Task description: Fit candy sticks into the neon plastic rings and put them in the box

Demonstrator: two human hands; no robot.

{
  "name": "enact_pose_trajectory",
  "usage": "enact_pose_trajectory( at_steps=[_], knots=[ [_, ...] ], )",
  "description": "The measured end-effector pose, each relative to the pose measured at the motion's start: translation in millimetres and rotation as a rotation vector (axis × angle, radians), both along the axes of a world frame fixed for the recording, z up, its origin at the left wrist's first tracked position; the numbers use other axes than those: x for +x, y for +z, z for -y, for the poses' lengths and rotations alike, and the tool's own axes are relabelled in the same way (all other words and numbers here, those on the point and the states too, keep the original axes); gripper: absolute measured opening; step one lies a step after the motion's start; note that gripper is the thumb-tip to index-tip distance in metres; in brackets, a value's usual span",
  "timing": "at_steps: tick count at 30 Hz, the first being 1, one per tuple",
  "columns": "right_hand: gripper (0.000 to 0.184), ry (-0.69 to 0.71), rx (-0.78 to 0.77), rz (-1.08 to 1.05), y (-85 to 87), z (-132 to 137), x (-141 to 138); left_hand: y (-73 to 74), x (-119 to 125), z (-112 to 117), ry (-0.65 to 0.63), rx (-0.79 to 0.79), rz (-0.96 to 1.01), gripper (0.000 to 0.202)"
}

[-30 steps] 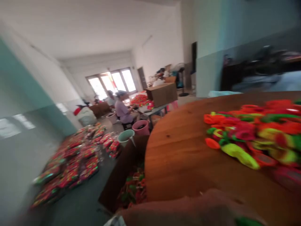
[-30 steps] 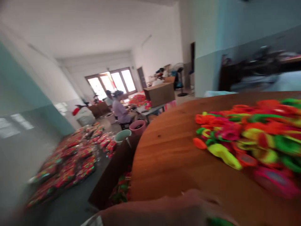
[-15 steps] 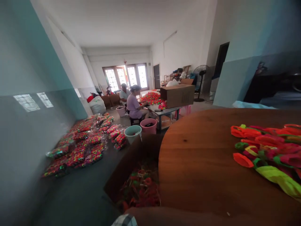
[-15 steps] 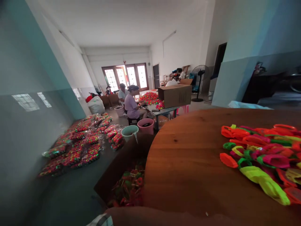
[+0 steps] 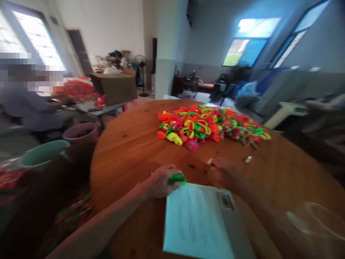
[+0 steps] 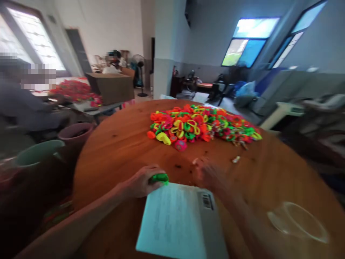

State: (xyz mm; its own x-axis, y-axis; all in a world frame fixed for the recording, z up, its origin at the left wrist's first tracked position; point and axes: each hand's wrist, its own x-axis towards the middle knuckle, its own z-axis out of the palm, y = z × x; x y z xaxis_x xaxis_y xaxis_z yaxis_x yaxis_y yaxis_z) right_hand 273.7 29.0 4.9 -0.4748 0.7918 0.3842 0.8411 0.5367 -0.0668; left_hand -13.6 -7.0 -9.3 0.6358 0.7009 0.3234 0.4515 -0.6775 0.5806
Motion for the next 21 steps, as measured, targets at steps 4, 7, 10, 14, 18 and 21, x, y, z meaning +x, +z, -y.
enact_pose_trajectory(
  at_steps=[4,7,10,14,18,21],
  knots=[
    [0.023,0.007,0.078,-0.083,39.7,32.6,0.9,1.9,-5.8,-4.9,0.011,-0.042,0.015,0.022],
    [0.016,-0.045,0.251,-0.345,74.7,63.6,-16.5,6.6,-5.2,-2.1,0.01,-0.066,0.015,0.024],
    [0.018,-0.069,0.23,-0.453,72.9,88.7,-25.2,6.9,-3.7,-2.4,-0.035,-0.055,0.013,0.025],
    [0.014,0.103,0.001,-0.393,15.7,101.3,-45.3,5.5,-3.9,-3.6,-0.044,-0.036,-0.016,0.024],
    [0.02,0.099,-0.147,-0.339,-18.5,98.0,-57.5,5.1,-4.4,-3.1,-0.059,-0.029,0.011,0.021],
    [0.021,0.104,-0.148,-0.315,-18.2,95.8,-59.5,4.8,-4.8,-3.0,-0.078,-0.025,0.034,0.02]
  ],
)
